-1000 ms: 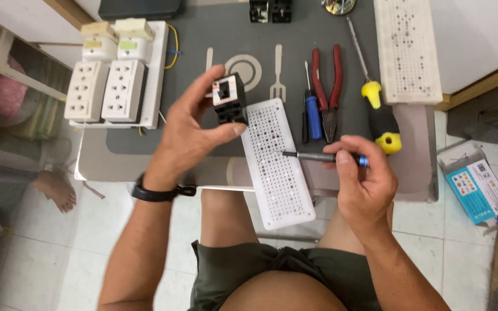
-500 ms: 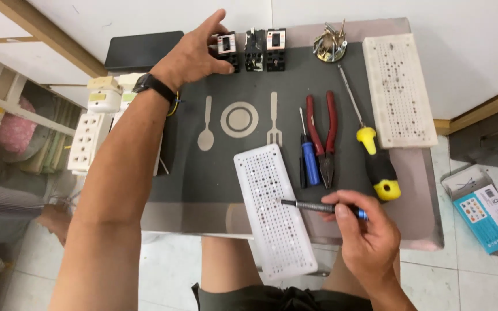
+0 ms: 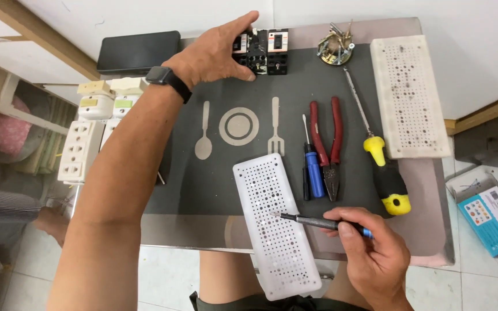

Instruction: Assembling electrical components like circuit breakers and sockets onto a mounting board using a screwdriver and pliers.

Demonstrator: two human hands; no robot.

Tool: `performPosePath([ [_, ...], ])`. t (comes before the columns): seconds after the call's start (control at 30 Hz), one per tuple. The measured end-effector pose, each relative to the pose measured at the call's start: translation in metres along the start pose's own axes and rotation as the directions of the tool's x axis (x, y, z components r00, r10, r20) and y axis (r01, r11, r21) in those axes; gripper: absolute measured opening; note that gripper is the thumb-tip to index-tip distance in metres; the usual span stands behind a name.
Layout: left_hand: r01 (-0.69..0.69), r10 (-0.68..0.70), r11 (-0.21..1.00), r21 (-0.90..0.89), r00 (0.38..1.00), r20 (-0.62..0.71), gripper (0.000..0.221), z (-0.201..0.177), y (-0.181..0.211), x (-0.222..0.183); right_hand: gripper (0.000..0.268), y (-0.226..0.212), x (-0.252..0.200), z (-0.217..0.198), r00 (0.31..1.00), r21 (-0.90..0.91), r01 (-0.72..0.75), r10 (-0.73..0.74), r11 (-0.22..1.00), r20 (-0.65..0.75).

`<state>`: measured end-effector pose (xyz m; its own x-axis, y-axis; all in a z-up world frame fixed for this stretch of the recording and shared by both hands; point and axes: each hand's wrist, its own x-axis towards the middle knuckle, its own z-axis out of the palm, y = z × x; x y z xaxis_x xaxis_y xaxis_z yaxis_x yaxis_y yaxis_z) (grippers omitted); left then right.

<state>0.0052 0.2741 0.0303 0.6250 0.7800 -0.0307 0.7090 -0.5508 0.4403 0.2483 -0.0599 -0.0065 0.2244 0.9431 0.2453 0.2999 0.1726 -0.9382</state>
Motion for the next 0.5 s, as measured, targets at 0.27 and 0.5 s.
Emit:
performPosePath([
  [0.27, 0.039, -0.038, 0.999, -0.007, 0.999, 0.016, 0.099, -0.004, 0.013, -0.004, 0.019, -0.003, 0.001, -0.003, 0.998, -0.023, 0.037, -0.035, 0.999, 0.052],
  [0.5, 0.07, -0.07, 0.998, 0.006, 0.996, 0.055, 0.099, -0.006, 0.017, -0.001, 0.019, -0.001, 0.0, -0.004, 0.998, 0.007, 0.011, -0.012, 1.0, 0.054],
])
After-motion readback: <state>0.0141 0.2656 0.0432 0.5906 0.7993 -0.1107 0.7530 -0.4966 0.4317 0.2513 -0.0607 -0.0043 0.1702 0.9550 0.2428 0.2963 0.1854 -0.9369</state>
